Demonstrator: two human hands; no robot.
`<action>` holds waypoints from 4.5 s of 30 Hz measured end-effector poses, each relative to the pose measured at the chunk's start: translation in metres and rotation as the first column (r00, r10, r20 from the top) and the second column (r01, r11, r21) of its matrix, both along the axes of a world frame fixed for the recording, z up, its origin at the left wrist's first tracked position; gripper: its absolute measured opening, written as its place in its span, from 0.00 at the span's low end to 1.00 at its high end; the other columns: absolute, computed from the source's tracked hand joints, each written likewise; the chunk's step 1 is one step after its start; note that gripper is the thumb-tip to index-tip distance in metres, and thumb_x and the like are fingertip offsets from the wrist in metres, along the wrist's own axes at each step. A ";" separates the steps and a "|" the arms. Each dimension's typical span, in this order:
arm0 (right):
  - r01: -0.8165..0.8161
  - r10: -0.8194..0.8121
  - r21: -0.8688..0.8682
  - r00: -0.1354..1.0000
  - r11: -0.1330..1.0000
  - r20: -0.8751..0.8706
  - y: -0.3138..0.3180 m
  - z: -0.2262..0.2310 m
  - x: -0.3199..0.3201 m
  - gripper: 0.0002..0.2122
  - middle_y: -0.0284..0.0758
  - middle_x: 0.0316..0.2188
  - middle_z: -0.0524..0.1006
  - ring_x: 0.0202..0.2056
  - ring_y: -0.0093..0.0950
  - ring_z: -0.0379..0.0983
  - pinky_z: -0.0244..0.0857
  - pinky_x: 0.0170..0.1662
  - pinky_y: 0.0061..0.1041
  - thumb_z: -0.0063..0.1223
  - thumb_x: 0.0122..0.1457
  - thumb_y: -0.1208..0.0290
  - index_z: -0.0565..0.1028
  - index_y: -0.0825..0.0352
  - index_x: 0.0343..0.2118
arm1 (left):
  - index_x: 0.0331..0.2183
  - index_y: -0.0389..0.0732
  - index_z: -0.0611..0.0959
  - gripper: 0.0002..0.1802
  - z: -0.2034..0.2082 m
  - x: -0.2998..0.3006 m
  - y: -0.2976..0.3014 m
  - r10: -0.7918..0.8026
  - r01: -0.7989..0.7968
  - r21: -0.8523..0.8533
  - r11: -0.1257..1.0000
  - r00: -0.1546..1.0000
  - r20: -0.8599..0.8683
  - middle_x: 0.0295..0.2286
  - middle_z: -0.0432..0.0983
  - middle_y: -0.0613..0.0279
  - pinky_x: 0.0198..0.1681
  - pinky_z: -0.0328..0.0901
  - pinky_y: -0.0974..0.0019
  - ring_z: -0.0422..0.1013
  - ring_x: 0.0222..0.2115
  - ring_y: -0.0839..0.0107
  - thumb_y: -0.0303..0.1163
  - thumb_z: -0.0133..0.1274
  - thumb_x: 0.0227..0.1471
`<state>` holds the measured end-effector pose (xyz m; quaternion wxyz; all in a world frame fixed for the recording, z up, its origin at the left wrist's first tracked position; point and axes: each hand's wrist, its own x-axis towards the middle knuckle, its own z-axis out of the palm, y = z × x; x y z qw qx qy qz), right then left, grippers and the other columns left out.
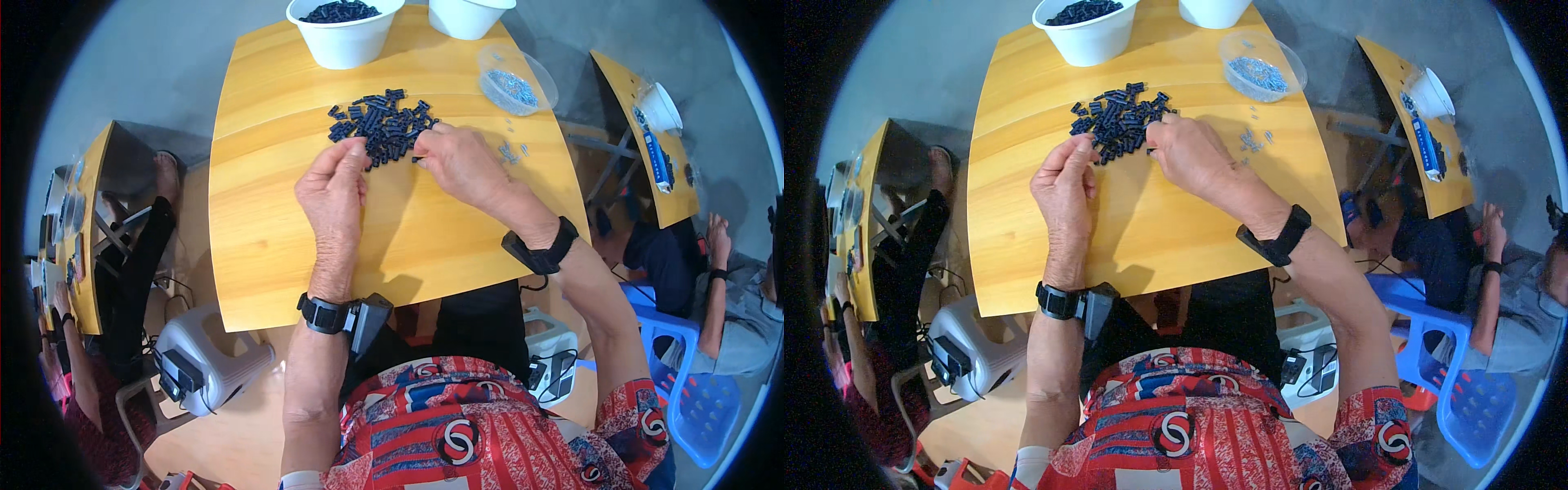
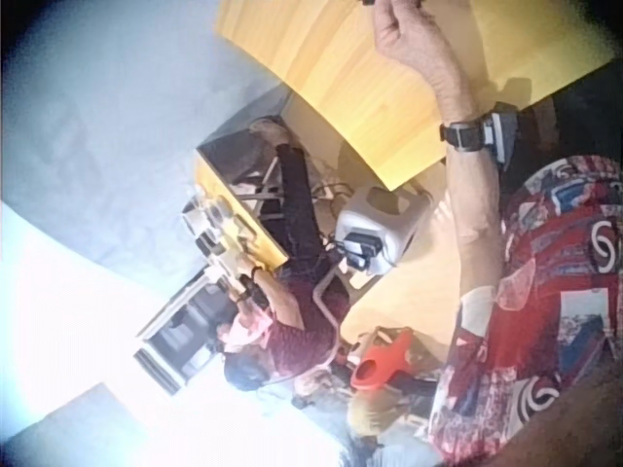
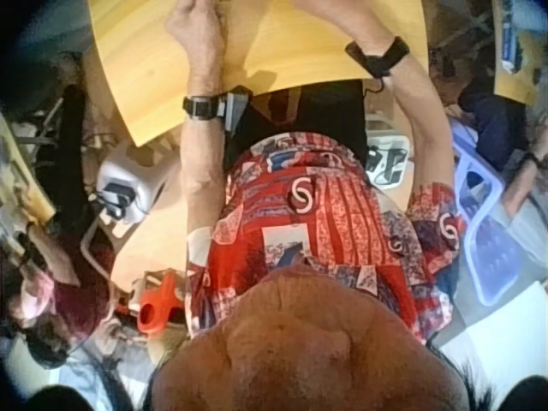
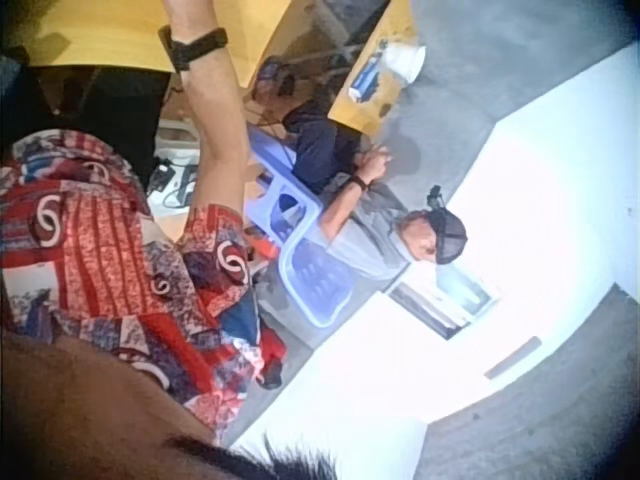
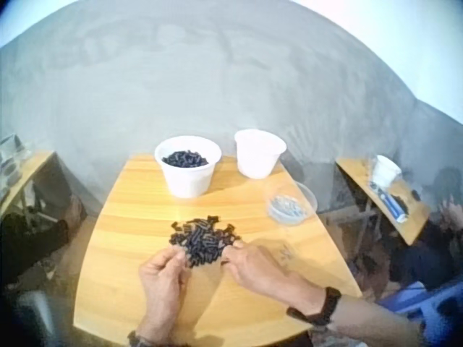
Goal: The person pours black plastic connectors from a bowl onto the table and then manually inserts small metal pins into them, repeating the process several times.
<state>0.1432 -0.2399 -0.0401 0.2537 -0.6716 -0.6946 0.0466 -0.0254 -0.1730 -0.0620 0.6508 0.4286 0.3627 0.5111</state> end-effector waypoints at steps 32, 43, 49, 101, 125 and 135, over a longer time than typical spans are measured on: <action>0.187 -0.142 0.037 0.847 0.982 -0.512 -0.034 0.012 -0.027 0.05 0.37 0.23 0.74 0.25 0.26 0.73 0.67 0.27 0.23 0.55 0.48 0.81 0.72 0.70 0.29 | 0.31 0.35 0.83 0.06 -0.001 0.006 -0.011 -0.520 0.519 -0.038 0.854 0.854 -0.023 0.23 0.77 0.64 0.24 0.67 0.76 0.70 0.21 0.80 0.26 0.56 0.50; 0.020 0.056 0.217 0.940 0.976 -0.337 -0.039 0.022 -0.020 0.04 0.35 0.24 0.74 0.24 0.26 0.73 0.66 0.27 0.21 0.55 0.49 0.82 0.76 0.70 0.29 | 0.31 0.36 0.83 0.07 -0.001 0.002 -0.008 -0.680 0.681 -0.157 0.715 0.730 0.074 0.23 0.78 0.63 0.24 0.67 0.77 0.70 0.21 0.80 0.29 0.56 0.51; 0.121 -0.068 0.046 0.791 0.992 -0.608 -0.037 0.023 -0.022 0.04 0.33 0.25 0.75 0.25 0.20 0.71 0.65 0.27 0.18 0.57 0.49 0.81 0.77 0.71 0.29 | 0.32 0.36 0.83 0.08 -0.003 0.001 -0.007 -0.691 0.708 -0.180 0.682 0.706 0.157 0.24 0.78 0.63 0.25 0.68 0.77 0.71 0.22 0.80 0.30 0.57 0.51; 0.114 -0.104 -0.016 0.946 0.993 0.306 0.040 -0.005 0.039 0.04 0.41 0.26 0.74 0.27 0.42 0.72 0.66 0.31 0.37 0.51 0.51 0.74 0.75 0.68 0.26 | 0.32 0.33 0.83 0.08 0.000 0.003 -0.012 -0.737 0.724 -0.151 0.673 0.674 -0.048 0.22 0.77 0.63 0.26 0.69 0.77 0.71 0.21 0.80 0.28 0.57 0.50; 0.087 -0.089 0.112 0.996 0.990 0.014 -0.066 0.006 0.070 0.05 0.40 0.24 0.73 0.28 0.40 0.72 0.65 0.30 0.34 0.52 0.51 0.73 0.74 0.68 0.28 | 0.32 0.32 0.82 0.07 -0.004 0.009 -0.015 -0.678 0.665 -0.146 0.732 0.733 -0.063 0.22 0.76 0.64 0.24 0.67 0.77 0.70 0.21 0.80 0.26 0.57 0.49; 0.243 -0.242 0.048 0.970 0.969 -0.030 -0.091 -0.001 0.064 0.03 0.38 0.24 0.73 0.27 0.38 0.72 0.66 0.30 0.32 0.54 0.49 0.74 0.76 0.65 0.27 | 0.31 0.35 0.83 0.07 -0.003 0.009 -0.015 -0.692 0.682 -0.117 0.721 0.711 -0.125 0.21 0.77 0.66 0.23 0.65 0.78 0.69 0.20 0.81 0.28 0.57 0.50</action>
